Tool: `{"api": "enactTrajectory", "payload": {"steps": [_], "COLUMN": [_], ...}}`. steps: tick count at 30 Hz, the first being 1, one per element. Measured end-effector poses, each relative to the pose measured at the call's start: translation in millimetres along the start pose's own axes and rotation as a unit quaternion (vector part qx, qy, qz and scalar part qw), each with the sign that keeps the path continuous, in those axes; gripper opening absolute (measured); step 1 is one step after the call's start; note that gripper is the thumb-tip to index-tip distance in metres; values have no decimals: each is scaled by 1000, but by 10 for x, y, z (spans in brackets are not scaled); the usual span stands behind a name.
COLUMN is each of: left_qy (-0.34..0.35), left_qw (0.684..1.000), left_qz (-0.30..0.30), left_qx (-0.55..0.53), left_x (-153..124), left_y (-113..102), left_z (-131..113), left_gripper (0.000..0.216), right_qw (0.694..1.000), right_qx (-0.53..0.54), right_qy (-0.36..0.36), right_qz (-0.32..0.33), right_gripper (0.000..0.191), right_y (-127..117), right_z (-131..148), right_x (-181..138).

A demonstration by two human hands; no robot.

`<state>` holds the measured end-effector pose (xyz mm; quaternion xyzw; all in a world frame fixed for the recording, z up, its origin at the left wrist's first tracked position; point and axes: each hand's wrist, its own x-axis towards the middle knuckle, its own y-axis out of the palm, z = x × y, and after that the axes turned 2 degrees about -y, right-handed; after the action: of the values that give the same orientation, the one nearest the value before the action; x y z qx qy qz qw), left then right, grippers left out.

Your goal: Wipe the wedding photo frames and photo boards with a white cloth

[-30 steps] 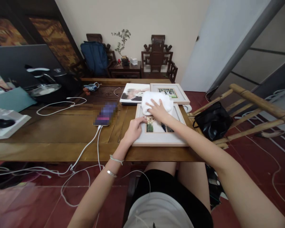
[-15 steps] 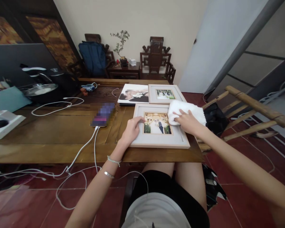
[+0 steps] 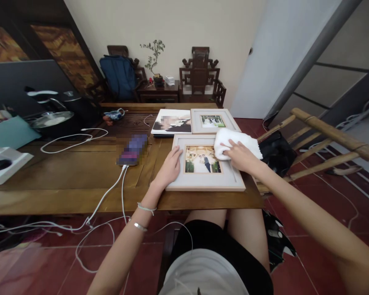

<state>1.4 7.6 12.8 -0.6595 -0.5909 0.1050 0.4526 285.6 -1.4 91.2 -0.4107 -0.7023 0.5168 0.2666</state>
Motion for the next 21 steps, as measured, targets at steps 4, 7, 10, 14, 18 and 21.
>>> {"api": "enactTrajectory", "payload": {"steps": [4, 7, 10, 14, 18, 21], "left_qy": [6, 9, 6, 3, -17, -56], "left_qw": [1000, 1000, 1000, 1000, 999, 997], "left_qz": [-5, -10, -14, -21, -10, -4], "left_qx": [0, 1, -5, -12, -29, -62], "left_x": [5, 11, 16, 21, 40, 56], "left_y": [19, 36, 50, 63, 54, 32], "left_z": [23, 30, 27, 28, 26, -10], "left_gripper": [43, 44, 45, 46, 45, 43], "right_qw": [1000, 999, 997, 995, 993, 990], "right_qx": [-4, 15, 44, 75, 99, 124], "right_qy": [-15, -43, -58, -41, -24, -53], "right_qz": [-10, -2, 10, 45, 59, 52], "right_gripper": [47, 48, 51, 58, 59, 55], "right_y": [27, -44, -144, -231, -298, -374], "right_z": [-50, 95, 288, 501, 701, 882], "right_x": [-2, -317, -697, -982, -924, -730]}}
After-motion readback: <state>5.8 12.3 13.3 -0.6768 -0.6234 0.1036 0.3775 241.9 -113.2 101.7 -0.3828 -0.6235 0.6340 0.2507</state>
